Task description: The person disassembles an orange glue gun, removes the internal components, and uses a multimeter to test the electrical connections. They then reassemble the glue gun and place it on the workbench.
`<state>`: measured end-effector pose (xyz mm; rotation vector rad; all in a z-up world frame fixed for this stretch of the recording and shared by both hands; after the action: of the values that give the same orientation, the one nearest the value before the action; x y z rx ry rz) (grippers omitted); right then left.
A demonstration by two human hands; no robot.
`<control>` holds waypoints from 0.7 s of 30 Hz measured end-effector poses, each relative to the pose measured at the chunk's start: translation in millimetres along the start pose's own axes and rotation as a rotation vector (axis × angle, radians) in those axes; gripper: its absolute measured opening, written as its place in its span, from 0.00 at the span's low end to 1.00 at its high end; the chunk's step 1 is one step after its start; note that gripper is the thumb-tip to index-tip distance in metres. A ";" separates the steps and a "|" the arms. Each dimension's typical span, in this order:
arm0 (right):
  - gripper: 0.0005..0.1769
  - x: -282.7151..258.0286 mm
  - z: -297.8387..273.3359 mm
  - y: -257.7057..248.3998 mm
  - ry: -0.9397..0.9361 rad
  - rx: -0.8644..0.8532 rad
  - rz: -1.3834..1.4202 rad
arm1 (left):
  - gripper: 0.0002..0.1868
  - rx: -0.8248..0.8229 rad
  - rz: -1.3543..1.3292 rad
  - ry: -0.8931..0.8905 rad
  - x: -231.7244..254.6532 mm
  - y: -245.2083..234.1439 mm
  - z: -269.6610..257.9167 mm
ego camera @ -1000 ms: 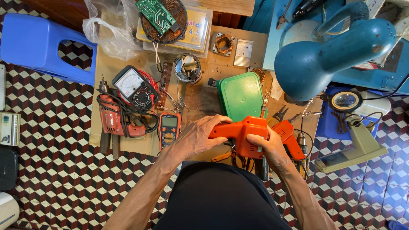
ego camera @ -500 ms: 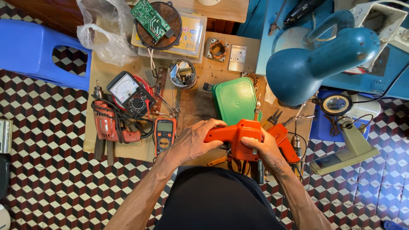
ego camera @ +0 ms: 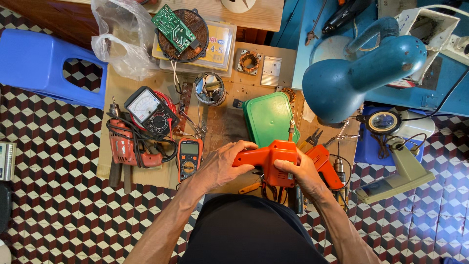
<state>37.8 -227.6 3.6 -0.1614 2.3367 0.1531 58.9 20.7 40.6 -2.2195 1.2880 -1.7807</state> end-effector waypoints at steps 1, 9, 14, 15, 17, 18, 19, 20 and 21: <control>0.51 0.2 0.1 -0.2 -0.003 -0.001 -0.001 | 0.27 -0.011 -0.006 -0.026 0.6 -0.2 0.1; 0.51 6.9 4.5 -2.7 -0.019 0.003 -0.001 | 0.25 -0.001 -0.030 -0.047 1.6 -0.3 -2.6; 0.53 7.7 5.9 -1.4 0.004 0.003 0.005 | 0.25 0.012 -0.015 -0.046 -2.5 0.4 -3.6; 0.53 6.9 5.8 -1.4 0.004 0.003 0.000 | 0.25 0.012 -0.005 -0.051 -4.4 1.0 -3.4; 0.53 5.2 6.1 -0.6 0.023 0.021 -0.019 | 0.32 -0.012 -0.014 -0.090 -9.8 4.1 2.0; 0.53 4.0 6.2 0.0 0.033 0.029 -0.029 | 0.35 -0.024 -0.019 -0.110 -13.6 5.9 4.2; 0.52 2.4 6.1 1.3 0.010 0.031 -0.028 | 0.36 0.061 0.004 -0.015 -16.0 6.0 4.4; 0.50 0.4 5.7 2.4 -0.013 0.033 -0.026 | 0.37 0.145 0.029 0.081 -19.0 6.2 3.9; 0.49 -1.4 5.8 4.7 -0.037 0.033 -0.025 | 0.38 0.230 0.056 0.176 -22.0 7.0 1.2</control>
<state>42.1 -222.0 0.9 -0.1699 2.2980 0.1048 55.6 28.7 19.2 -1.9266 1.0922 -2.0251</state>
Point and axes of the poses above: each hand's wrist, its own z-axis towards the middle knuckle, its own y-axis out of the palm, x = y × z, the point moved 2 cm from there along z, towards the middle knuckle, and after that the axes turned 3 degrees about z, right-handed, at the moved point
